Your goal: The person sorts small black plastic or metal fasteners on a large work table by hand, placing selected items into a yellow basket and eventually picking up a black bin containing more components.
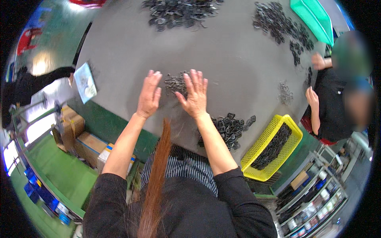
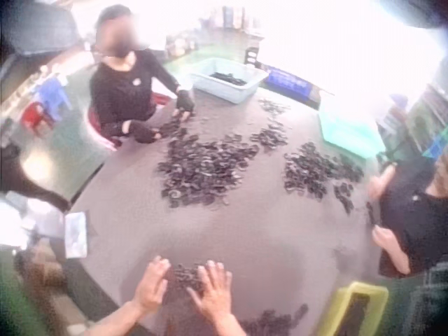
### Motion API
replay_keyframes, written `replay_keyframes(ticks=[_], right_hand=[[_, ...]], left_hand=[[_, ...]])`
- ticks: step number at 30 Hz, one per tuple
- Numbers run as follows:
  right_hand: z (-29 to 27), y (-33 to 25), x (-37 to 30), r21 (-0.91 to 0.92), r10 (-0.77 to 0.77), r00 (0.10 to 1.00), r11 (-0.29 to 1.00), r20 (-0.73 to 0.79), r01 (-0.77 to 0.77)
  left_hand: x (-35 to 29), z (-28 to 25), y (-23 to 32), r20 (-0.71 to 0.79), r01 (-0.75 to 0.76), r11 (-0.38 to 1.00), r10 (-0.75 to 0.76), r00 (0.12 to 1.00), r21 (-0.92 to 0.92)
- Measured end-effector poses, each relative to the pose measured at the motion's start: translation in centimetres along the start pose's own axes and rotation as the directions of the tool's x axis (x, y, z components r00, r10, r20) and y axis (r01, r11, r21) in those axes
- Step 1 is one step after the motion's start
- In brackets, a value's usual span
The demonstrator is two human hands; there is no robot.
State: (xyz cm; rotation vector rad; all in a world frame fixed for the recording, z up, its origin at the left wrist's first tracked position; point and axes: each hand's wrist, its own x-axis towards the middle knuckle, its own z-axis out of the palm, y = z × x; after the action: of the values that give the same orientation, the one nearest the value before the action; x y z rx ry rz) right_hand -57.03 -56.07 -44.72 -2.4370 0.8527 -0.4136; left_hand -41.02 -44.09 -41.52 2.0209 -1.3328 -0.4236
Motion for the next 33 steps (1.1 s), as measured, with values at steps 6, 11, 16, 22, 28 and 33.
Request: replay_keyframes(ticks=[6,11,16,22,28,33], right_hand=[[0.4,-0.1,-3.1,-0.165,0.026,0.998,0.986,0.049,-0.017],[4.4,-2.5,2.8,-0.220,-0.146,0.988,0.964,0.042,0.151],[6.8,-5.8,5.2,-0.181,-0.317,0.944,0.927,0.092,0.329],[9.2,-8.7,3.3,-0.024,-0.394,0.914,0.917,0.103,0.398],[6.2,-11.5,-0.2,-0.214,-0.310,0.947,0.923,0.086,0.321],[7.7,-5.9,-3.8,-0.295,-0.157,0.986,0.941,0.056,0.167]], left_hand=[[-10.4,-6.4,-3.5,-0.535,0.363,0.924,-0.370,0.760,-0.123],[-19.4,-7.5,-6.6,-0.674,0.540,0.806,-0.539,0.505,-0.241],[-27.1,-6.6,-10.3,-0.672,0.618,0.683,-0.670,0.317,-0.390],[-29.1,-6.6,-14.3,-0.632,0.613,0.640,-0.724,0.277,-0.463],[-30.0,-6.1,-20.3,-0.587,0.557,0.678,-0.720,0.370,-0.479],[-30.1,-2.0,-26.8,-0.477,0.543,0.603,-0.797,0.371,-0.585]])
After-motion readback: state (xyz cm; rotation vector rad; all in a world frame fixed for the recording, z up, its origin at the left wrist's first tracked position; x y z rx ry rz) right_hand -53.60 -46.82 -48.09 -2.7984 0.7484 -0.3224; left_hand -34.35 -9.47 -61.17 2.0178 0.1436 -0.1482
